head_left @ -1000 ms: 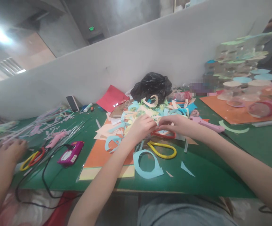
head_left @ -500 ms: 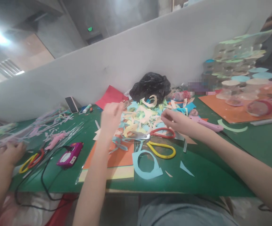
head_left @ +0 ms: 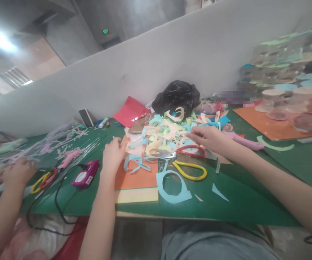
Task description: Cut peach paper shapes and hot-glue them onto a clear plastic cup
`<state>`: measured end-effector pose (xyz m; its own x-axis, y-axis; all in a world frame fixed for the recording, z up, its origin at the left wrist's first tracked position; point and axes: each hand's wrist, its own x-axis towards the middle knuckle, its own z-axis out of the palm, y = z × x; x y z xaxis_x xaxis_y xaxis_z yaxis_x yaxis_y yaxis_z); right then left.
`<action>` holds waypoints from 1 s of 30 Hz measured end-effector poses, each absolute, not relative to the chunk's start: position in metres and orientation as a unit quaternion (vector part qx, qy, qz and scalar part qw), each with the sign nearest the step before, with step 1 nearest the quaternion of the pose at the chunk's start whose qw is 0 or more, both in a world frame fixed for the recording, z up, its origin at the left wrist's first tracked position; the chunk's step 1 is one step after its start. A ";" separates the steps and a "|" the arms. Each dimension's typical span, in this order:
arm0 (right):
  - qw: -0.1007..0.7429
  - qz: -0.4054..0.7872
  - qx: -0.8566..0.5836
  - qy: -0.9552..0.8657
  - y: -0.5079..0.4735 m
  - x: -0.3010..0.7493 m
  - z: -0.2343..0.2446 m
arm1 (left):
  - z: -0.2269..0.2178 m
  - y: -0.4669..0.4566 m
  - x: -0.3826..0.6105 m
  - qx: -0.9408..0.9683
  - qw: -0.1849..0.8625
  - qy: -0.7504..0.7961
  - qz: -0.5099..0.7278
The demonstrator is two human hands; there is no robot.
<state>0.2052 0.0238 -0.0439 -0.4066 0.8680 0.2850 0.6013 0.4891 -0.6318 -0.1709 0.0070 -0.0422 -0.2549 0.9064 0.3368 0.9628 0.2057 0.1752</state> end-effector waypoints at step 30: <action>0.290 0.164 -0.490 -0.805 0.030 0.214 -0.037 | -0.037 0.063 -0.045 -0.576 -0.111 -0.518 -0.623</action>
<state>0.2141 0.0302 -0.0368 -0.3514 0.8846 0.3066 0.6942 0.4660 -0.5486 -0.0446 0.0634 -0.0372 -0.3127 0.7348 0.6019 0.4581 -0.4385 0.7733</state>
